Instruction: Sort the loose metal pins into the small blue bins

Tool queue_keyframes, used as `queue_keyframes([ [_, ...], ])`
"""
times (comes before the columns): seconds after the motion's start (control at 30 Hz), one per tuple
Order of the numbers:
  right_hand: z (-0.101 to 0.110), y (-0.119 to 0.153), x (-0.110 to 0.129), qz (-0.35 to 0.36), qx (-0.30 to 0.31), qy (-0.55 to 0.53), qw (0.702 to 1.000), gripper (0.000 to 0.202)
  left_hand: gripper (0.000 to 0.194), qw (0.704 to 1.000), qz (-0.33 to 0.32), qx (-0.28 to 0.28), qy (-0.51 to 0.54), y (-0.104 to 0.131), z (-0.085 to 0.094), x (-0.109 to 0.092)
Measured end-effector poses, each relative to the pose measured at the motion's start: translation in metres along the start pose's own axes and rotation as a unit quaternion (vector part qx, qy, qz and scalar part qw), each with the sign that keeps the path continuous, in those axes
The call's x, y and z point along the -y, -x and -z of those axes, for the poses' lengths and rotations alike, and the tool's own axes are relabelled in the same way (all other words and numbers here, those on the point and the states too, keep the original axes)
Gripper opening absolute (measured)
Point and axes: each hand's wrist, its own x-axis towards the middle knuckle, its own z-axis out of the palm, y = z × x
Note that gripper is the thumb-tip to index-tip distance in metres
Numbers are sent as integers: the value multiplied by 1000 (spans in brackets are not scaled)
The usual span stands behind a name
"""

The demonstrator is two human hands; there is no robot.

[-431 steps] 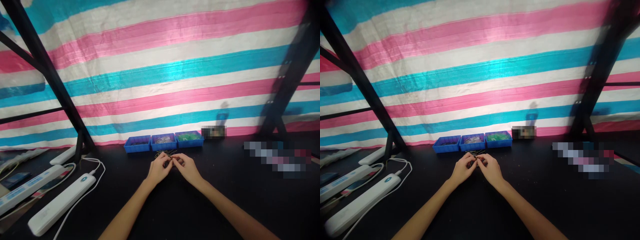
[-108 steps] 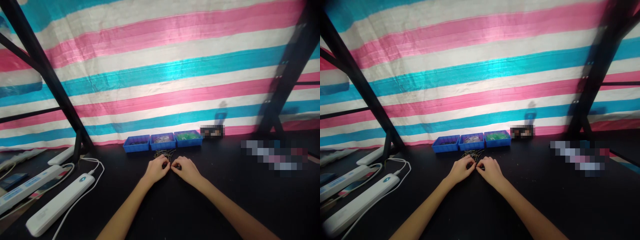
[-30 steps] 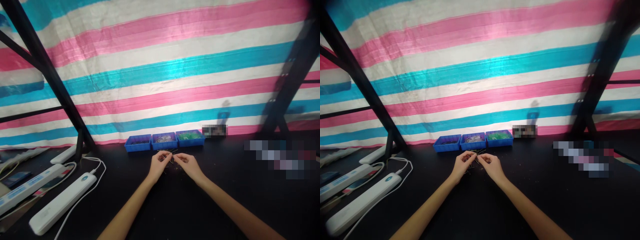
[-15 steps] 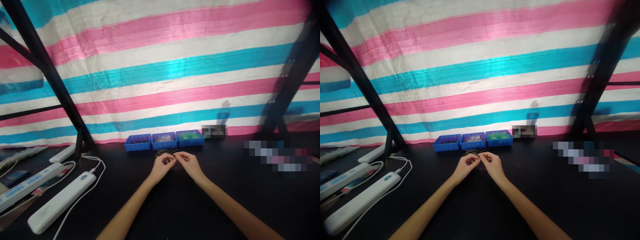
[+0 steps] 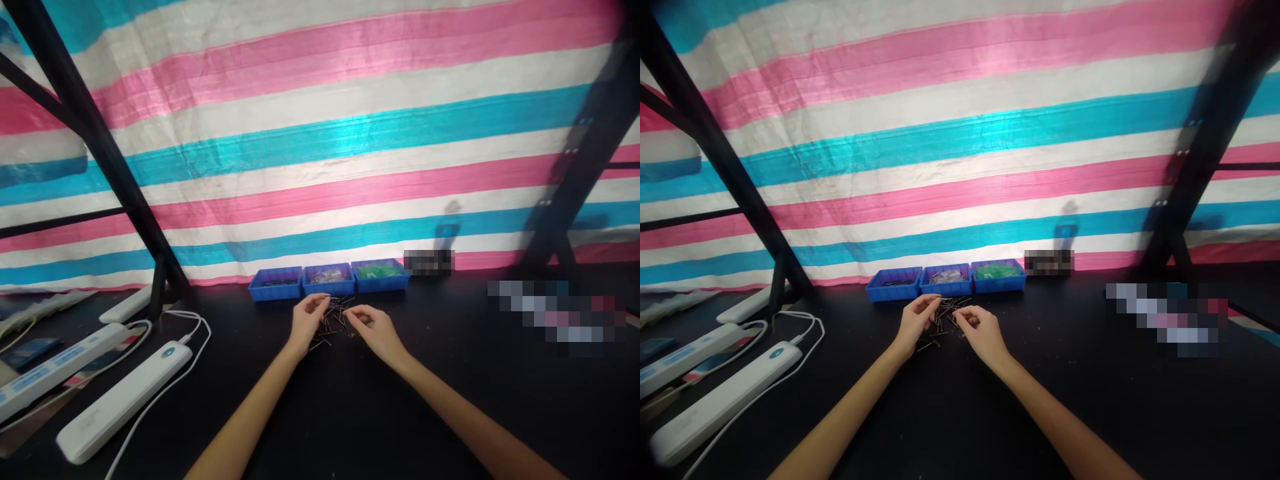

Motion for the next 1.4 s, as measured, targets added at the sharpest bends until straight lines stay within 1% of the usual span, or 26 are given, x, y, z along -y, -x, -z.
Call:
queue_keyframes([
  [0.1, -1, 2, 1, 14, 5, 13, 1000, 24, 43, 997, 19, -45, 57, -8, 9, 3],
  [0.2, -1, 3, 2, 19, 9, 26, 999, 23, 48, 988, 49, -91, 112, -17, 22, 6],
  [0.27, 0, 3, 3, 21, 14, 36, 999, 22, 50, 983, 53, -116, 129, -22, 30, 6],
  [0.4, 0, 3, 3, 31, 22, 44, 998, 20, 50, 980, 38, -150, 128, -30, 44, 7],
  [0.5, -1, 4, 3, 37, 25, 50, 998, 18, 49, 973, 53, -169, 146, -33, 49, 9],
  [0.57, -1, 5, 3, 41, 30, 59, 997, 17, 48, 970, 65, -172, 159, -35, 51, 11],
  [0.63, -1, 6, 4, 43, 37, 65, 996, 17, 47, 971, 66, -161, 166, -36, 52, 11],
  [0.77, -1, 7, 5, 39, 46, 68, 996, 17, 45, 978, 55, -116, 166, -35, 52, 10],
  [0.9, -1, 7, 4, 36, 54, 73, 995, 17, 40, 984, 62, -76, 151, -33, 50, 7],
  [1.03, -1, 7, 2, 43, 69, 79, 994, 16, 50, 983, 80, -37, 161, -31, 49, 6],
  [1.17, -2, 7, 1, 46, 74, 89, 992, 16, 57, 980, 100, -20, 172, -30, 49, 6],
  [1.4, -2, 7, -2, 63, 79, 103, 990, 18, 58, 983, 90, 1, 157, -31, 49, 9],
])
